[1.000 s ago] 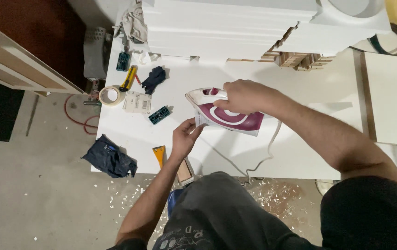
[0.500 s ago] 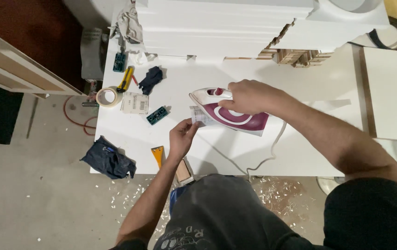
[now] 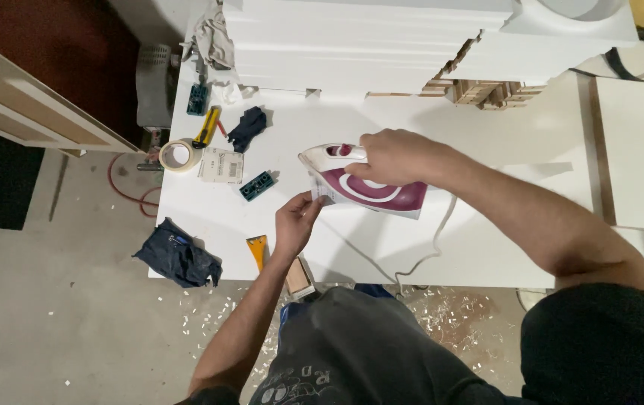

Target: The person irons a long white strip of material on a workbench using a clothes iron. They then sand the edges of a white rectangular board using a sanding block and a sanding sponge, alternating between the two tools to smooth the surface.

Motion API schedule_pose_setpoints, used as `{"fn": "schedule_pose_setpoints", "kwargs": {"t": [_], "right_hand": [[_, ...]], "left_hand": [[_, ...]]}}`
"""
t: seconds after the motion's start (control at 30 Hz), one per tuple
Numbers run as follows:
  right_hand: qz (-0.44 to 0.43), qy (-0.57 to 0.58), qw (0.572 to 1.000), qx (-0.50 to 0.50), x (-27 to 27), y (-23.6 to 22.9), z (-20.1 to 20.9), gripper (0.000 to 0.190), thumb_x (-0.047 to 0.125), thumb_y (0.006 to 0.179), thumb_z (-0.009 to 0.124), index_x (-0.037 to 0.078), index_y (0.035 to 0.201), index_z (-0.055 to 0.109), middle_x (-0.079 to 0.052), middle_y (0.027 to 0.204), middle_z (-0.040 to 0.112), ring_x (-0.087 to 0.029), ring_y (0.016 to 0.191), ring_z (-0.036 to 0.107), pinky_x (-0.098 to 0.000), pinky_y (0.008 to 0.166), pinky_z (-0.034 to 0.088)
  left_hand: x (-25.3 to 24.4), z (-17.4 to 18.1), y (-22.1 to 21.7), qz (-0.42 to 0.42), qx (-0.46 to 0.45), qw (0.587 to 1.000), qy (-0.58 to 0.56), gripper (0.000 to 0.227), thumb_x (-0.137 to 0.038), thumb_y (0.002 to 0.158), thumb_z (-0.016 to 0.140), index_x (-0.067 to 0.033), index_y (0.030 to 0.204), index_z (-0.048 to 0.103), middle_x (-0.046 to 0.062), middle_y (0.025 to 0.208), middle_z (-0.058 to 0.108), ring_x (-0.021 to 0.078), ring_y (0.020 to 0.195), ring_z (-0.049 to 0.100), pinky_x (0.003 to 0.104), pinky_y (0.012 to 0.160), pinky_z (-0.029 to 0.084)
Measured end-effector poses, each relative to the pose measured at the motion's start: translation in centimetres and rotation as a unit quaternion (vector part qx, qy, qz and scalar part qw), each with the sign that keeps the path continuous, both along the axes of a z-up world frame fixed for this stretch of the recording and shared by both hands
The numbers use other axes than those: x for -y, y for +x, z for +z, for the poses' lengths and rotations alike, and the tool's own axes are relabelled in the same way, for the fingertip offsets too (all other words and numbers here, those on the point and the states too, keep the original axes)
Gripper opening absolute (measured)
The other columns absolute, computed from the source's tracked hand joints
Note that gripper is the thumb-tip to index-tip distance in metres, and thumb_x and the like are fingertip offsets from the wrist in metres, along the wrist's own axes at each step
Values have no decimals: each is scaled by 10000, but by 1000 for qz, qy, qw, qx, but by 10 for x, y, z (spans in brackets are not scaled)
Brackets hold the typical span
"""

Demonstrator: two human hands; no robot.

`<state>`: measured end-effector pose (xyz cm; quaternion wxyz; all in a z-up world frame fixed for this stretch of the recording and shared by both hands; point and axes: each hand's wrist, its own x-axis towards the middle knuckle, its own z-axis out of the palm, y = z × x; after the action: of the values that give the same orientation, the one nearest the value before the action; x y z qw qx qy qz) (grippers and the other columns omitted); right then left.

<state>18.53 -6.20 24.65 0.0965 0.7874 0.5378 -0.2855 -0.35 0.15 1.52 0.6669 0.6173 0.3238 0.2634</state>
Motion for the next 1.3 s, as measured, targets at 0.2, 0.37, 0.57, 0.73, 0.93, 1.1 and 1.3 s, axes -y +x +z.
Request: {"fn": "schedule_pose_setpoints", "kwargs": {"t": [0.2, 0.37, 0.57, 0.73, 0.93, 1.1, 1.3], "right_hand": [[-38, -17, 999, 5, 20, 20, 0, 622, 510, 994, 430, -66, 1120, 628, -203, 658, 705, -366, 616, 745, -488, 713, 597], [-28, 4, 1000, -8, 3, 4, -5, 611, 510, 989, 451, -55, 1136, 632, -230, 754, 709, -393, 723, 737, -511, 734, 596], [6, 11, 1000, -2, -5, -7, -2, 618, 510, 974, 464, -50, 1177, 631, -300, 966, 726, -491, 946, 729, -563, 820, 584], [-49, 3, 999, -4, 14, 18, -13, 609, 516, 984, 444, -34, 1158, 639, -179, 688, 702, -320, 582, 729, -467, 711, 603], [-45, 9, 999, -14, -1, 6, -15, 581, 502, 964, 469, -35, 1104, 638, -143, 552, 656, -290, 454, 678, -428, 579, 583], [-15, 36, 999, -30, -13, -7, -21, 625, 541, 962, 460, -34, 1121, 648, -226, 738, 712, -402, 680, 749, -520, 728, 597], [-35, 20, 999, -12, 5, 12, -15, 575, 516, 959, 492, -12, 1116, 658, -127, 574, 663, -289, 487, 695, -458, 643, 599]], "left_hand": [[1, 0, 2, 5, 11, 1000, -8, 179, -149, 962, 771, -47, 1110, 780, 152, 1035, 793, 229, 1061, 731, 397, 983, 555], [0, -3, 1, 13, 32, 999, 10, 172, -134, 950, 779, -42, 1096, 783, 133, 989, 794, 190, 1025, 724, 383, 961, 560], [-1, -6, 2, 11, 11, 999, 36, 162, -158, 968, 761, -64, 1096, 790, 124, 972, 801, 203, 1015, 735, 385, 932, 576], [-3, -8, -1, 7, 16, 1000, 19, 161, -175, 984, 751, -53, 1083, 784, 123, 1034, 796, 164, 993, 728, 340, 890, 589], [-1, -16, 1, 27, 43, 998, 28, 146, -121, 984, 738, 9, 1047, 756, 191, 1095, 764, 184, 1010, 690, 404, 895, 587], [-1, -29, 9, 0, 34, 995, -93, 176, -149, 984, 725, 14, 1048, 743, 183, 959, 760, 247, 905, 746, 376, 874, 629], [6, -9, 27, -34, 66, 984, -161, 206, -122, 985, 714, 61, 1080, 723, 218, 977, 773, 264, 924, 763, 412, 856, 649]]}}
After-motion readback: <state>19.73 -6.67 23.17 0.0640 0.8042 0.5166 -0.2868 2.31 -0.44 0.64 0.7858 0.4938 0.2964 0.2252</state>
